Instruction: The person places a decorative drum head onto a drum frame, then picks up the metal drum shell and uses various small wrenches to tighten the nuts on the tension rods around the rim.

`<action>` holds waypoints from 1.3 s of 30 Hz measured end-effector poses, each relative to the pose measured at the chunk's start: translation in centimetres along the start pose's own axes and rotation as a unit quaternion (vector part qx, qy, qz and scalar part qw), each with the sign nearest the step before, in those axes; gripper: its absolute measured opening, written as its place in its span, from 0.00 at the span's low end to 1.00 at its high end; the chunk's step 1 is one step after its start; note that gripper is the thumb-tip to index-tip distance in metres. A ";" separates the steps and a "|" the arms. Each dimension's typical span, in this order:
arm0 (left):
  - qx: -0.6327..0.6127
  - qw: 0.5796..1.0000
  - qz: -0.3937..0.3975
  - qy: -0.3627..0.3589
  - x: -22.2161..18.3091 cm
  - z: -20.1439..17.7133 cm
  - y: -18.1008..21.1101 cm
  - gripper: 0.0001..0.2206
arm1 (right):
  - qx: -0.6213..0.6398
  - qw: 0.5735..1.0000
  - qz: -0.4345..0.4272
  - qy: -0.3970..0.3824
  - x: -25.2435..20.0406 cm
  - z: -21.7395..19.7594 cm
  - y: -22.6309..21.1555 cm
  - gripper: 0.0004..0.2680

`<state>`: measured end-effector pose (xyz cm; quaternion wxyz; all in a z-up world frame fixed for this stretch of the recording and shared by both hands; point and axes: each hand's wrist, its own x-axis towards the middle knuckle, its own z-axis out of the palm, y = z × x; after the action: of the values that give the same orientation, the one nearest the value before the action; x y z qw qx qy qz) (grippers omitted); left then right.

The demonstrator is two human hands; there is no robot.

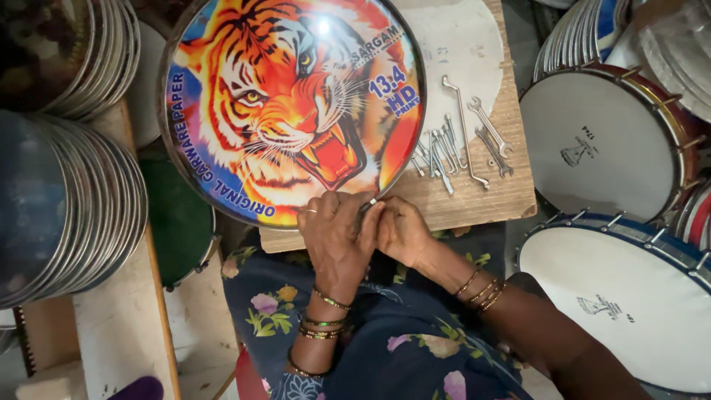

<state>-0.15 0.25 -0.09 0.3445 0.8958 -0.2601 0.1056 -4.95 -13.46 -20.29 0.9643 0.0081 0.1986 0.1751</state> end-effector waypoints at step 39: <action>0.006 1.000 0.013 0.002 0.4 -0.5 0.0 0.09 | -0.150 0.984 -0.068 0.066 -0.5 1.5 1.1 0.10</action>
<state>0.23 0.46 0.42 0.3384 0.8940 -0.2707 0.1138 -5.13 -12.52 -18.65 0.9488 -0.1622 0.2337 0.1376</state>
